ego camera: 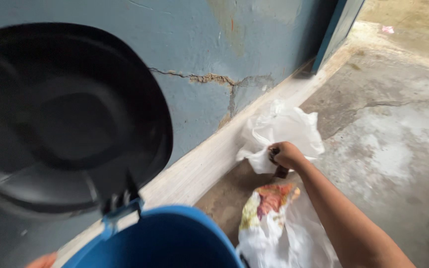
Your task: The person wipes the lid and the interior of a blue plastic bin with a cloth and removes paper scraps from a plastic bag.
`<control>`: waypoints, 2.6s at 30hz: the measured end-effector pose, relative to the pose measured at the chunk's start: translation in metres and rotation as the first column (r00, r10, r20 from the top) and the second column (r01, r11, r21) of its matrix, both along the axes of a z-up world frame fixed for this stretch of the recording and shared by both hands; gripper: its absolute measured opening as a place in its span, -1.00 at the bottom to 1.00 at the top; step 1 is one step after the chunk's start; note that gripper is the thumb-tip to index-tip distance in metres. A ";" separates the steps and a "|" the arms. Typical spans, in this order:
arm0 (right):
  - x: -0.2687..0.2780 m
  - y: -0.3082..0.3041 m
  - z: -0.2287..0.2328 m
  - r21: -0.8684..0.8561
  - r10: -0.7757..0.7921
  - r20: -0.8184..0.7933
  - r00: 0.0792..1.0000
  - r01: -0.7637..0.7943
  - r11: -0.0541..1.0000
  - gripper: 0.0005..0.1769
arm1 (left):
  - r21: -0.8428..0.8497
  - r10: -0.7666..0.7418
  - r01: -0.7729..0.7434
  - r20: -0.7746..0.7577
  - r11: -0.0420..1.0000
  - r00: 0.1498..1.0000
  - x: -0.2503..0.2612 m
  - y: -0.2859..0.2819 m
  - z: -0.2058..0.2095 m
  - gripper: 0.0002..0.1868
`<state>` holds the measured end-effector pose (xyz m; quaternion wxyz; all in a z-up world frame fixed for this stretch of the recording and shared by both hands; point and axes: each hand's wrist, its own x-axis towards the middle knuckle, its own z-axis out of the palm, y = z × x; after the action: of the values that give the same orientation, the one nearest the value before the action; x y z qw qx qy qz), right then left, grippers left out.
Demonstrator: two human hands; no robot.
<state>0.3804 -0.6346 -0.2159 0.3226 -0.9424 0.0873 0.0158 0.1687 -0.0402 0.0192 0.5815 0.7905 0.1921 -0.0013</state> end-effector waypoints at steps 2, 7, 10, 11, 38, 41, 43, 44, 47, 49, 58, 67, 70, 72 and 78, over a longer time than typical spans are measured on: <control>-0.037 0.032 0.040 0.087 0.033 0.058 0.998 -0.038 0.995 -0.36 | 0.002 -0.032 0.032 0.015 0.999 0.999 -0.022 0.008 0.019 -0.51; -0.157 0.120 0.149 0.473 0.013 0.133 0.991 -0.075 0.878 -0.35 | -0.013 -0.141 0.144 0.128 0.989 0.982 -0.074 -0.003 0.051 -0.52; -0.214 0.157 0.202 0.556 -0.066 0.131 0.989 -0.018 0.831 -0.36 | 0.121 -0.138 0.124 0.112 0.985 0.984 -0.103 -0.028 0.074 -0.54; -0.233 0.167 0.213 0.556 -0.065 0.133 0.989 -0.020 0.831 -0.36 | 0.246 -0.073 0.073 -0.008 0.966 0.997 -0.114 -0.031 0.082 -0.55; -0.358 0.103 0.254 0.879 -0.352 0.384 0.853 -0.222 0.422 -0.74 | 0.600 -0.668 0.305 0.595 0.739 0.447 -0.134 -0.339 0.091 -0.55; -0.366 0.093 0.263 0.847 -0.382 0.454 0.805 -0.258 0.464 -0.72 | 0.571 -0.636 0.300 0.590 0.764 0.498 -0.136 -0.342 0.097 -0.72; -0.368 0.086 0.261 0.855 -0.420 0.403 0.813 -0.170 0.491 -0.71 | 0.571 -0.596 0.229 0.615 0.788 0.517 -0.139 -0.343 0.095 -0.74; -0.369 0.080 0.258 0.856 -0.423 0.398 0.814 -0.164 0.491 -0.71 | 0.570 -0.598 0.235 0.612 0.787 0.517 -0.140 -0.345 0.093 -0.74; -0.373 0.054 0.245 0.916 -0.441 0.361 0.822 -0.223 0.334 -0.73 | 0.539 -0.505 0.142 0.621 0.830 0.599 -0.140 -0.352 0.084 -0.77; -0.380 0.031 0.241 0.915 -0.557 0.368 0.745 -0.183 0.360 -0.77 | 0.413 -0.355 0.035 0.734 0.910 0.578 -0.137 -0.361 0.080 -0.74; -0.414 0.029 0.257 0.956 -0.514 0.291 0.807 -0.219 0.196 -0.64 | 0.369 -0.418 0.202 0.845 0.907 0.335 -0.160 -0.416 0.058 -0.54; -0.411 -0.013 0.216 0.835 -0.672 0.199 0.713 0.236 0.498 -0.80 | 0.388 -0.637 0.561 0.683 0.731 0.357 -0.170 -0.433 -0.028 -0.56; -0.418 -0.023 0.207 0.856 -0.726 0.367 0.581 0.093 0.508 -0.75 | 0.487 -0.598 0.349 0.620 0.801 0.507 -0.170 -0.411 -0.057 -0.54; -0.419 -0.028 0.201 0.827 -0.763 0.367 0.533 0.189 0.530 -0.74 | 0.584 -0.569 0.202 0.559 0.787 0.602 -0.173 -0.407 -0.070 -0.49; -0.419 -0.043 0.180 0.576 -0.816 0.392 0.426 0.578 0.578 -0.74 | 0.771 -0.739 0.295 0.314 0.565 0.596 -0.156 -0.434 -0.105 0.42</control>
<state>-0.0382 -0.6778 -0.0360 0.4714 -0.6875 0.3607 -0.4183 0.0129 -0.4741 -0.0860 0.2675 0.9127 -0.2767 0.1373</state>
